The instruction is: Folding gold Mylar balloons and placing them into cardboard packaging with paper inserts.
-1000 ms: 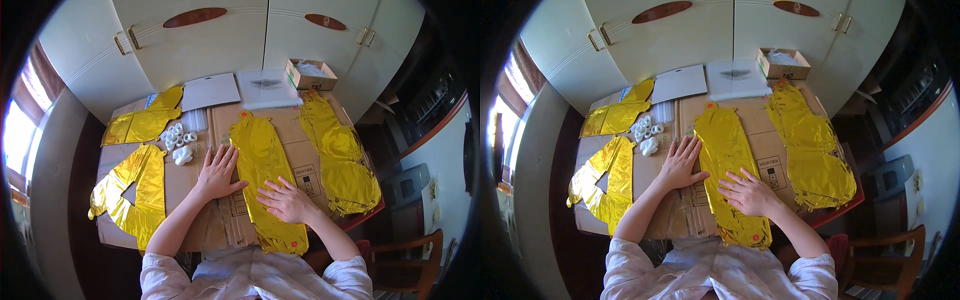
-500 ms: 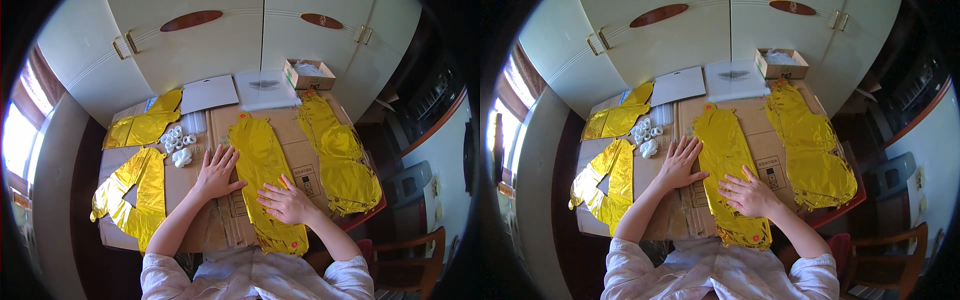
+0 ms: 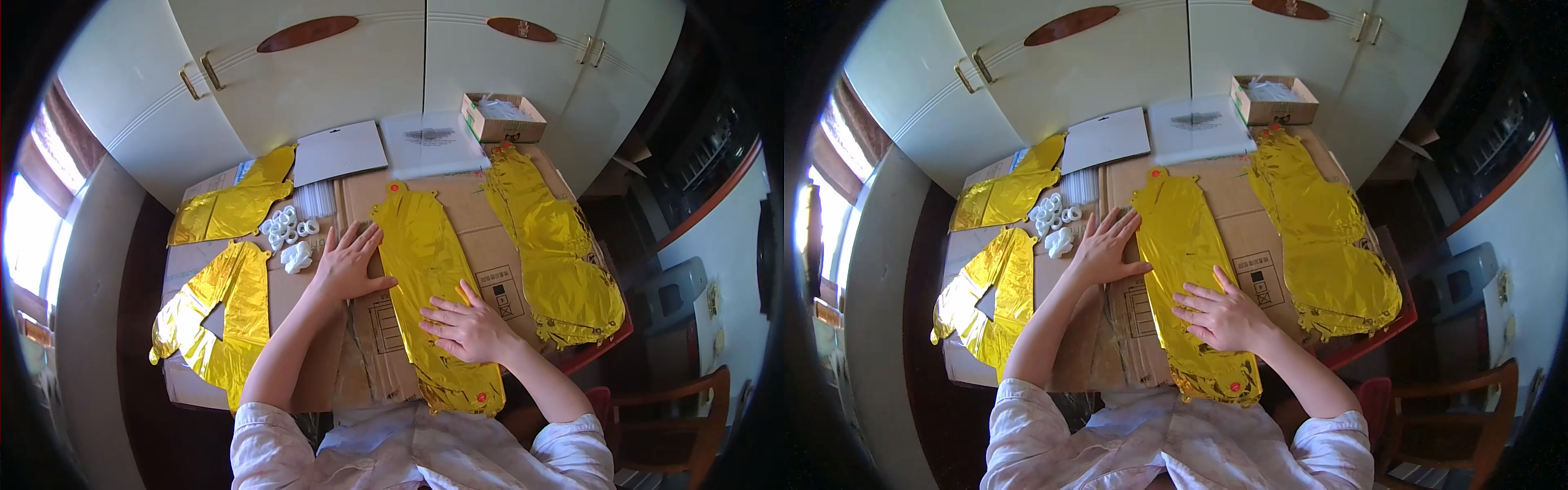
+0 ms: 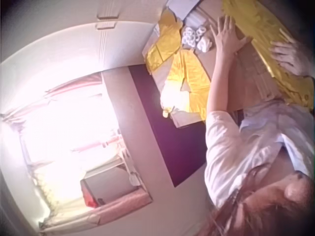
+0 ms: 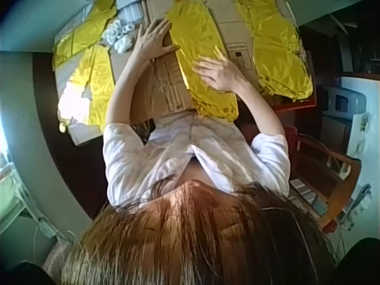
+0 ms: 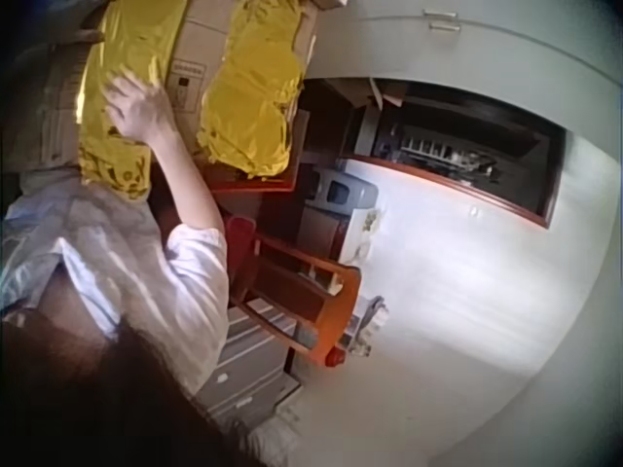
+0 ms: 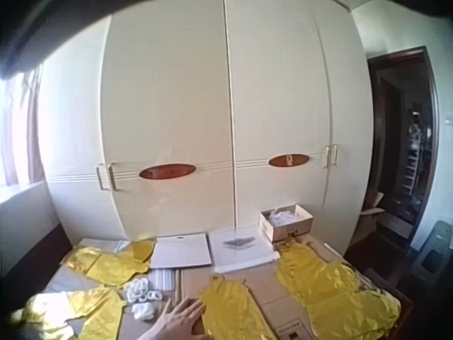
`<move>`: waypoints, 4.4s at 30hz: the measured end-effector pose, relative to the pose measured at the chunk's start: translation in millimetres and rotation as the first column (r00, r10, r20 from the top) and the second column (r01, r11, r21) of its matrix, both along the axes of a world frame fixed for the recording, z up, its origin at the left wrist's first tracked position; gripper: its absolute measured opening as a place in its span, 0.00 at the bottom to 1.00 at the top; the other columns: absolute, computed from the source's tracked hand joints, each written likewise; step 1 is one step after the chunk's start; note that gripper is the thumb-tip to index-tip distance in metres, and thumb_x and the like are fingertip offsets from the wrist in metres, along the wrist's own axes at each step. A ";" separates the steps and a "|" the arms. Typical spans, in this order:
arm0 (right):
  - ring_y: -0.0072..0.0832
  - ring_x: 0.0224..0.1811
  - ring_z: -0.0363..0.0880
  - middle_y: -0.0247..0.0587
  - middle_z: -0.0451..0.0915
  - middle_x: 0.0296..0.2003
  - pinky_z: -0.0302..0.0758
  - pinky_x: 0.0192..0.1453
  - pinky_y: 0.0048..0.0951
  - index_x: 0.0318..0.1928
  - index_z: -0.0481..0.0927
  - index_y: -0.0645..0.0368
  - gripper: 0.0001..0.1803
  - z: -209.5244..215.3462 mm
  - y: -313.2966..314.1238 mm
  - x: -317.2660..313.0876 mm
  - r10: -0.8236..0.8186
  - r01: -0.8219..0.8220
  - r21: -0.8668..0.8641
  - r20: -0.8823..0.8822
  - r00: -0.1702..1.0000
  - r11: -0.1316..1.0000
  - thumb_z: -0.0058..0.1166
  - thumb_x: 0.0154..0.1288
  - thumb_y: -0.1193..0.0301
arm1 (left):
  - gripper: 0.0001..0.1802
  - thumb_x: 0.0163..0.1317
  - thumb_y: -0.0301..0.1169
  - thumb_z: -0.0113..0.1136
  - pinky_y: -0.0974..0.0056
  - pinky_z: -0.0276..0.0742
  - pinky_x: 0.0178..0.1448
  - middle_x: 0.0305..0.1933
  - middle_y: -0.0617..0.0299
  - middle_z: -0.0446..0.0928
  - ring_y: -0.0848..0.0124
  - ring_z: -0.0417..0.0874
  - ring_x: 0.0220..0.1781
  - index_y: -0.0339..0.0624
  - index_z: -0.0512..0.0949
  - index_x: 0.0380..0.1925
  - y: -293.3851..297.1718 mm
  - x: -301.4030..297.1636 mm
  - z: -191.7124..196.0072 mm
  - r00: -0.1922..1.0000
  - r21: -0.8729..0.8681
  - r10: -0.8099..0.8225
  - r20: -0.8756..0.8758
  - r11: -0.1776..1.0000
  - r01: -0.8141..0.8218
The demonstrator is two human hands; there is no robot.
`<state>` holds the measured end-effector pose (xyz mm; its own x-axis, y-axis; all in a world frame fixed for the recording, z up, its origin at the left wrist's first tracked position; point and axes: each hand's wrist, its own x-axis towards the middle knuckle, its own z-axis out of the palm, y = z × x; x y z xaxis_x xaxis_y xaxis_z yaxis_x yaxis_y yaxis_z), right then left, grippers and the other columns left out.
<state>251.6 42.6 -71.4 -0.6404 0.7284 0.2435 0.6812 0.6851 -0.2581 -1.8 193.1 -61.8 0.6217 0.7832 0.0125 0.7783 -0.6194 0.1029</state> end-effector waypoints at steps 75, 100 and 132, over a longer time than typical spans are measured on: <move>0.30 0.68 0.65 0.24 0.71 0.63 0.48 0.69 0.71 0.62 0.74 0.35 0.23 25.8 -23.4 -29.1 0.001 -0.001 -0.004 0.009 1.000 1.000 0.51 0.67 0.51 | 0.41 0.57 0.46 0.64 0.44 0.58 0.73 0.72 0.50 0.61 0.53 0.60 0.74 0.41 0.61 0.67 187.8 -17.8 12.0 0.987 0.175 0.133 -0.091 0.978 -0.115; 0.33 0.60 0.74 0.31 0.73 0.61 0.44 0.72 0.65 0.60 0.76 0.41 0.24 25.0 -65.7 -35.1 -0.328 0.332 0.034 -0.096 0.940 0.942 0.57 0.65 0.54 | 0.05 0.57 0.27 0.54 0.58 0.80 0.28 0.26 0.59 0.80 0.61 0.84 0.27 0.45 0.76 0.34 191.9 -54.8 42.1 0.940 0.626 -0.321 0.115 0.758 0.182; 0.32 0.53 0.78 0.48 0.69 0.63 0.76 0.53 0.31 0.67 0.62 0.59 0.31 18.5 11.5 71.8 -0.733 0.057 -0.732 -0.670 0.114 0.678 0.55 0.69 0.63 | 0.12 0.46 0.33 0.62 0.72 0.75 0.30 0.39 0.63 0.80 0.74 0.78 0.35 0.42 0.78 0.32 -118.2 44.2 59.6 0.885 0.617 -0.453 -0.107 0.668 0.417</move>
<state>323.4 54.1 -52.9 0.2102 0.9748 -0.0751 -0.1389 -0.0463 -0.9892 42.4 74.9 -2.2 0.8738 0.2336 0.4266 0.4093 -0.8270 -0.3854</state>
